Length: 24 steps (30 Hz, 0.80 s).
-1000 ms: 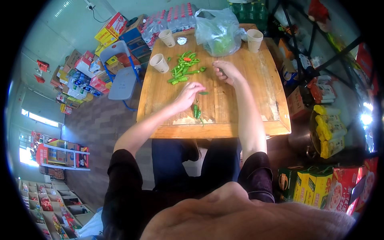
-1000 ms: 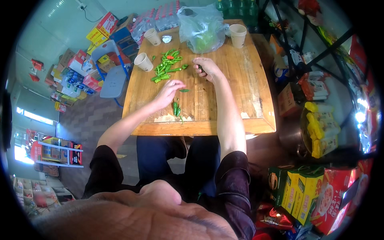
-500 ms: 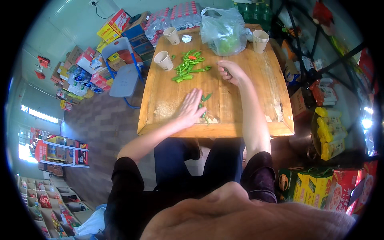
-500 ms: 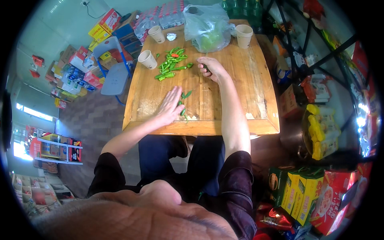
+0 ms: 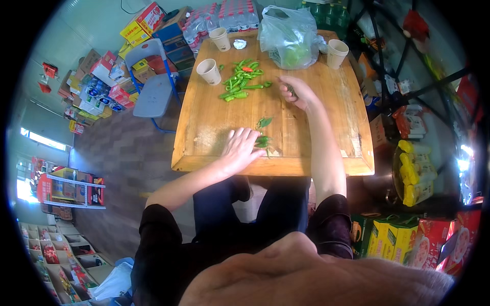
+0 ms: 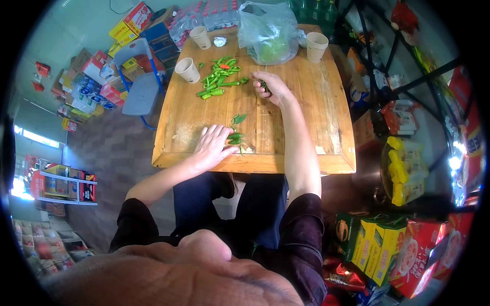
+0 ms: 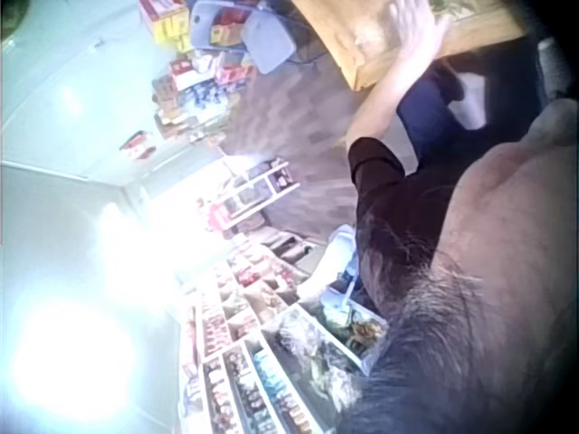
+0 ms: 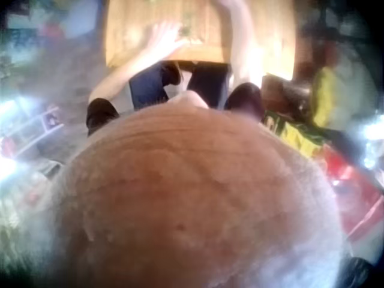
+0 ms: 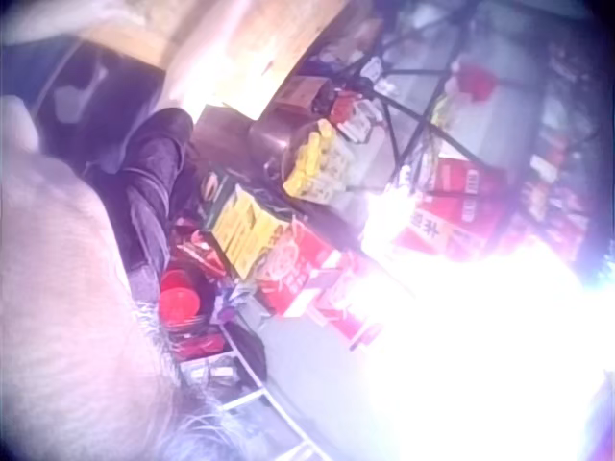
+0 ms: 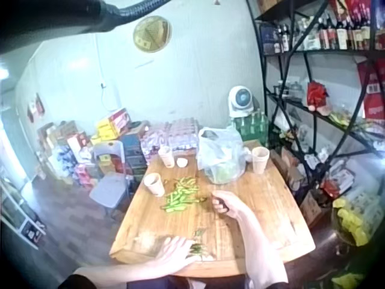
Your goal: The person picks up green chili peppers by hand and removes the stems one at a time, placing the stems and peppers in different spots on a wooden table.
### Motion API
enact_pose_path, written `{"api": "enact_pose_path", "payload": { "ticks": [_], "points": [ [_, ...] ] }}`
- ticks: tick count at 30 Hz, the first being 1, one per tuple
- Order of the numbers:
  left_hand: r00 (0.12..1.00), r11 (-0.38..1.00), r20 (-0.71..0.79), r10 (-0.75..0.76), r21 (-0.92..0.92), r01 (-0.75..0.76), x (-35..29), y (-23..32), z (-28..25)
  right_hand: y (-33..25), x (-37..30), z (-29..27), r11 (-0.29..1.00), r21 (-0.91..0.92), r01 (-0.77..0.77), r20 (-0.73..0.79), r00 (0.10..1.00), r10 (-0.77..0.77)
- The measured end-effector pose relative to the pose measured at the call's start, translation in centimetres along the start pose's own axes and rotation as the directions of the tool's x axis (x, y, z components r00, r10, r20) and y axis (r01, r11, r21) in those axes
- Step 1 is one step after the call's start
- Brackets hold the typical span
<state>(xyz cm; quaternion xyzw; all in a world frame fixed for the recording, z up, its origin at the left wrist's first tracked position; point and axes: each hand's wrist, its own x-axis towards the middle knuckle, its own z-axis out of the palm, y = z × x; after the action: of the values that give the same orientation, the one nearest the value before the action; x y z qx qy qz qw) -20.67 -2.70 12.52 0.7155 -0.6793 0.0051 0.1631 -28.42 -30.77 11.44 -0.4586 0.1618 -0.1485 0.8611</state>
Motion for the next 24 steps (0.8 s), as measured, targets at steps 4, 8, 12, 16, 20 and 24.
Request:
{"api": "enact_pose_path", "payload": {
  "ticks": [4, 8, 12, 16, 20, 24],
  "points": [
    [0.997, 0.997, -0.048, 0.057, 0.046, -0.055, 0.4, -1.5, 0.9, 0.0, -0.1, 0.6, 0.999, -0.046, 0.017, -0.003, 1.000, -0.017],
    [0.991, 0.998, -0.125, 0.045, -0.036, -0.050, 1.9, -3.5, 1.4, 0.1, -0.1, 1.0, 0.998, -0.058, 0.027, 0.024, 0.999, -0.025],
    [0.981, 0.967, -0.148, -0.125, -0.239, 0.087, 4.7, -5.2, 0.4, 0.2, -0.2, 1.9, 0.995, -0.095, -0.009, 0.030, 0.999, 0.012],
    [0.951, 0.978, -0.295, -0.088, -0.207, 0.026, 7.1, -7.2, 1.2, 0.7, -0.4, 3.9, 0.988, -0.139, -0.069, 0.061, 0.995, 0.078],
    [0.952, 0.986, -0.292, -0.092, -0.163, 0.045, 8.4, -7.8, 2.5, 2.1, 0.2, 4.4, 0.907, -0.418, -0.053, -0.040, 0.998, 0.040],
    [0.951, 0.975, -0.297, -0.083, -0.220, 0.016, 8.3, -7.8, 2.9, 3.0, 0.7, 5.3, 0.859, -0.503, -0.091, -0.128, 0.991, 0.030]
  ]
}}
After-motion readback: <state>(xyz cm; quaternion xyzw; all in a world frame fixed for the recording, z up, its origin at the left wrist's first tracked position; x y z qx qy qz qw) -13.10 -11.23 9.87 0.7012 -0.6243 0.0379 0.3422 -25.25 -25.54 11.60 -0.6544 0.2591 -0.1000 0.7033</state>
